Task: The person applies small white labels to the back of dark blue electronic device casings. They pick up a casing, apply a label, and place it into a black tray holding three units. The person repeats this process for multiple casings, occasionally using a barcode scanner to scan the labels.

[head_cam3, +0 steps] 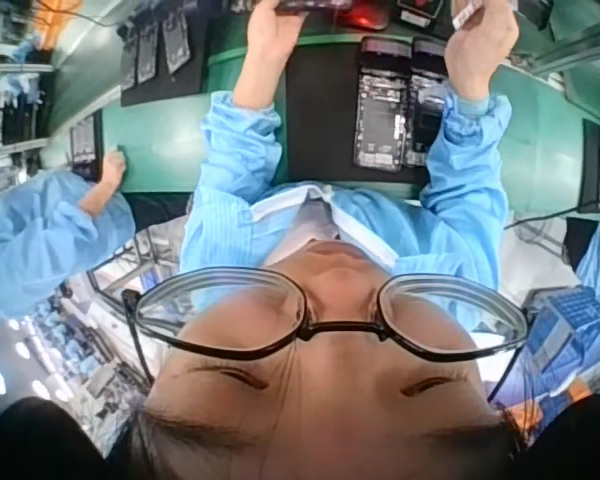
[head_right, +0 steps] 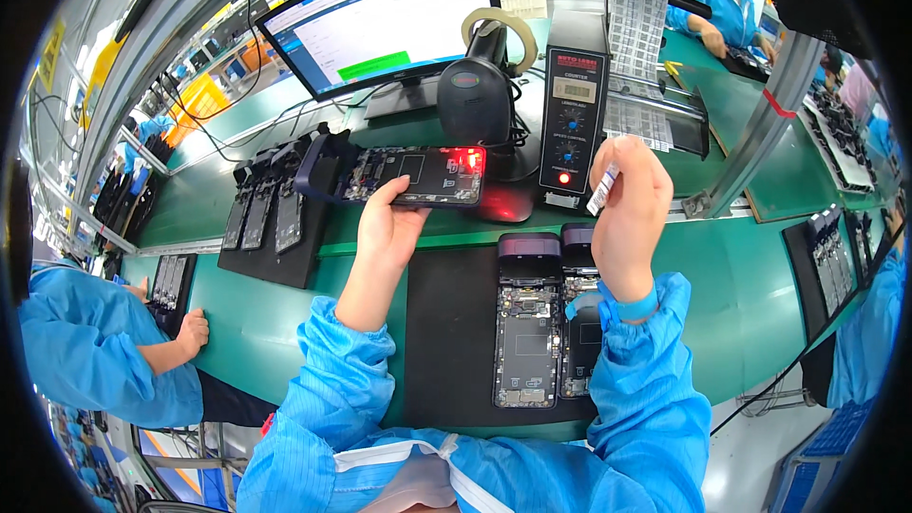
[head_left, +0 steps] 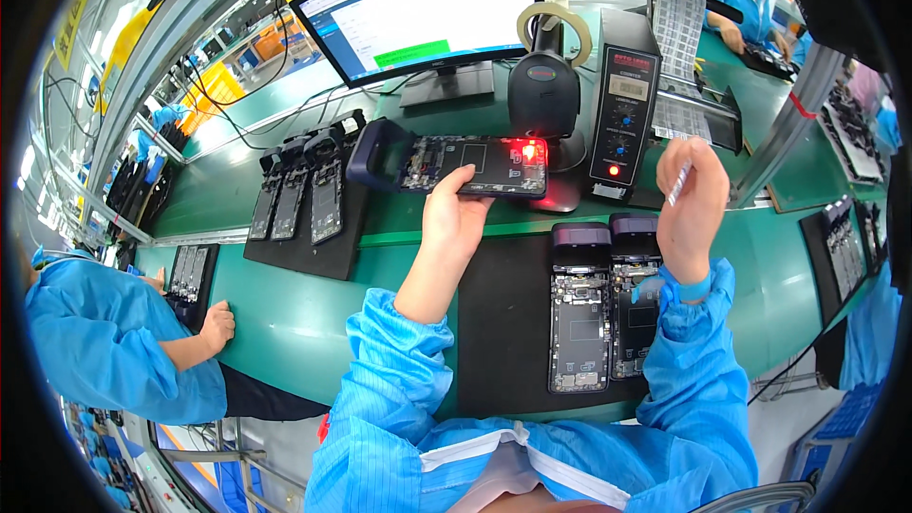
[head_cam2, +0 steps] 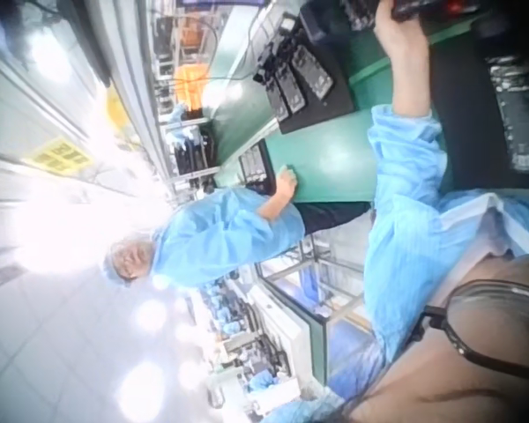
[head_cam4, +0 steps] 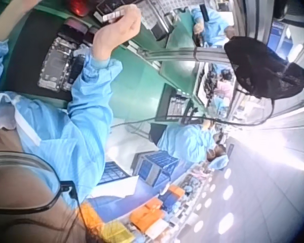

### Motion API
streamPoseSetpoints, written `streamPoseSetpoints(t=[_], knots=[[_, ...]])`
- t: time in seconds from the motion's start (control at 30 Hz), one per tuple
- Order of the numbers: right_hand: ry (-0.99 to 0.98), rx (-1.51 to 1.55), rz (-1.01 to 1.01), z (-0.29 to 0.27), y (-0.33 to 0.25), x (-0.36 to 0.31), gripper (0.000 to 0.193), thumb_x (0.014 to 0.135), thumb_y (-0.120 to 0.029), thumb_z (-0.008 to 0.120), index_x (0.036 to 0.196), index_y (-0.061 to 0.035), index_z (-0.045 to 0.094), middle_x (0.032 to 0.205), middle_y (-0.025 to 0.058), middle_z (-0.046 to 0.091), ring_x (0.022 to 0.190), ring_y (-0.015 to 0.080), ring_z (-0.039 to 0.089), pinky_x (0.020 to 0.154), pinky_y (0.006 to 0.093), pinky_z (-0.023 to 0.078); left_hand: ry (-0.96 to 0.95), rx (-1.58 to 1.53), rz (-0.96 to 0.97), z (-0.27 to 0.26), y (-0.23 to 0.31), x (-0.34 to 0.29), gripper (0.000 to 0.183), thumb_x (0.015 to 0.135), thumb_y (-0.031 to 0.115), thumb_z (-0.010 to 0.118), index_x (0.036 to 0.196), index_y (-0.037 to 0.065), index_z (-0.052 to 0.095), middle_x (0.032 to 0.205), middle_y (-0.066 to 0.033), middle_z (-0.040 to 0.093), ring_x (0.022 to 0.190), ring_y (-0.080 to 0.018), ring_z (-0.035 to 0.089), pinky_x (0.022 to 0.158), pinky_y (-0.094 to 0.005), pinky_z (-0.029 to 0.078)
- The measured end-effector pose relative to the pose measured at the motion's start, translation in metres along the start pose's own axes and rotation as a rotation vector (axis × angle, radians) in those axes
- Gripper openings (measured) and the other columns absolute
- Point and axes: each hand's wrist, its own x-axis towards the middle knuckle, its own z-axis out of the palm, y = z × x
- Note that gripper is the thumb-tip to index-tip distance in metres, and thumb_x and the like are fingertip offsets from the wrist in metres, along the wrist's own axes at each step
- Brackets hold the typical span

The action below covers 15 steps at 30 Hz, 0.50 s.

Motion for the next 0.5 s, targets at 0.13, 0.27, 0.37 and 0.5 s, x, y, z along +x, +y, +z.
streamPoseSetpoints(t=[0.13,0.27,0.37,0.5], knots=[[-0.164,-0.145,-0.047,0.008,-0.016,-0.013,0.016,0.076,-0.017,0.055,0.075,-0.0033,0.046,0.080,0.0067,0.045,0.075,0.0130,0.043,0.064,0.0240,0.034,0.027,0.087,0.086,0.005,-0.001,-0.027,0.020,0.079,0.001,0.051,0.099,-0.001,0.051,0.100,-0.0100,0.054,0.092,-0.0209,0.053,0.084,-0.0349,0.042],[-0.493,-0.448,-0.045,0.038,-0.018,-0.038,0.033,0.068,-0.016,0.067,0.090,-0.0033,0.046,0.112,0.0134,0.042,0.098,0.0185,0.044,0.081,0.0286,0.038,-0.193,0.764,0.450,-0.022,-0.011,-0.070,0.033,0.078,-0.001,0.051,0.111,-0.001,0.045,0.107,-0.0103,0.053,0.097,-0.0195,0.053,0.085,-0.0305,0.041],[-0.588,-0.246,0.074,0.052,-0.001,-0.058,0.038,0.071,-0.022,0.069,0.093,-0.0037,0.045,0.120,0.0175,0.038,0.107,0.0222,0.042,0.088,0.0336,0.036,-0.352,1.206,0.546,-0.035,-0.014,-0.083,0.049,0.078,0.001,0.052,0.124,0.001,0.036,0.110,-0.0114,0.052,0.098,-0.0195,0.053,0.083,-0.0295,0.042],[-0.592,-0.223,0.045,0.054,0.012,-0.065,0.030,0.072,-0.017,0.068,0.088,-0.0020,0.047,0.121,0.0171,0.036,0.104,0.0200,0.046,0.088,0.0321,0.038,-0.443,1.289,0.494,-0.047,-0.017,-0.078,0.059,0.076,0.001,0.055,0.129,0.003,0.030,0.108,-0.0126,0.054,0.092,-0.0211,0.057,0.077,-0.0273,0.045]])
